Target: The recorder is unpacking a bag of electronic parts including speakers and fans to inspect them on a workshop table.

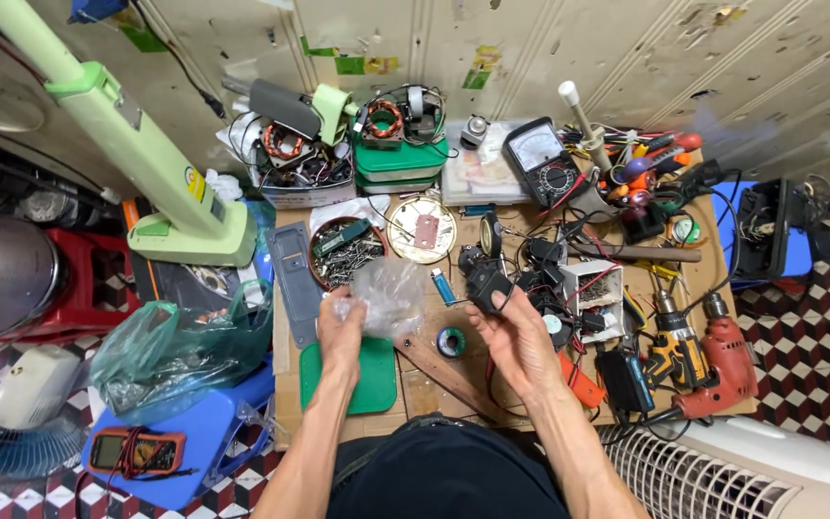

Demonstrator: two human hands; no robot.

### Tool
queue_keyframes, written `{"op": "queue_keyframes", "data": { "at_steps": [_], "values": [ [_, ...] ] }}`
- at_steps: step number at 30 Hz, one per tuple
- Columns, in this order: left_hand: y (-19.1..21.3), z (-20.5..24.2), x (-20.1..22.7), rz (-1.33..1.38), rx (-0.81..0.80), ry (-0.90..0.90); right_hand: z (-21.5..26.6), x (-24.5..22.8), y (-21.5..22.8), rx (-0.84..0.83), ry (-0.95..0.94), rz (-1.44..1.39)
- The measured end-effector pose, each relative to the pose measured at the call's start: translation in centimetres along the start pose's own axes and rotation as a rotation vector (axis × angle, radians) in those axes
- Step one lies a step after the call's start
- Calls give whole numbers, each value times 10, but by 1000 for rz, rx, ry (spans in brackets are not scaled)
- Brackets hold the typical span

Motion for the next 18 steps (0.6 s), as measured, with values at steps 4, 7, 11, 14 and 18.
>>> {"op": "queue_keyframes", "data": {
  "at_steps": [4,7,11,14,18],
  "values": [
    [-37,19,87,-88,-121,13,4,-1,-4,-3,8,13],
    [-49,21,92,-296,-261,29,9,-6,-15,15,35,99],
    [-52,53,110,-486,-311,-317,10,-7,-20,76,84,250],
    [-59,93,128,-398,-378,-291,13,-8,-26,146,168,462],
    [-74,111,126,-135,-461,-256,18,-6,-37,220,372,854]
  ]
}}
Point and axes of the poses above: each hand's wrist, its own z-axis away from the middle knuckle, its own y-axis out of the back of the hand, x = y × z, the point moved 3 cm from there along -z, towards the middle knuckle, and after that the axes turned 8 degrees about -y, right-handed, at the moved point
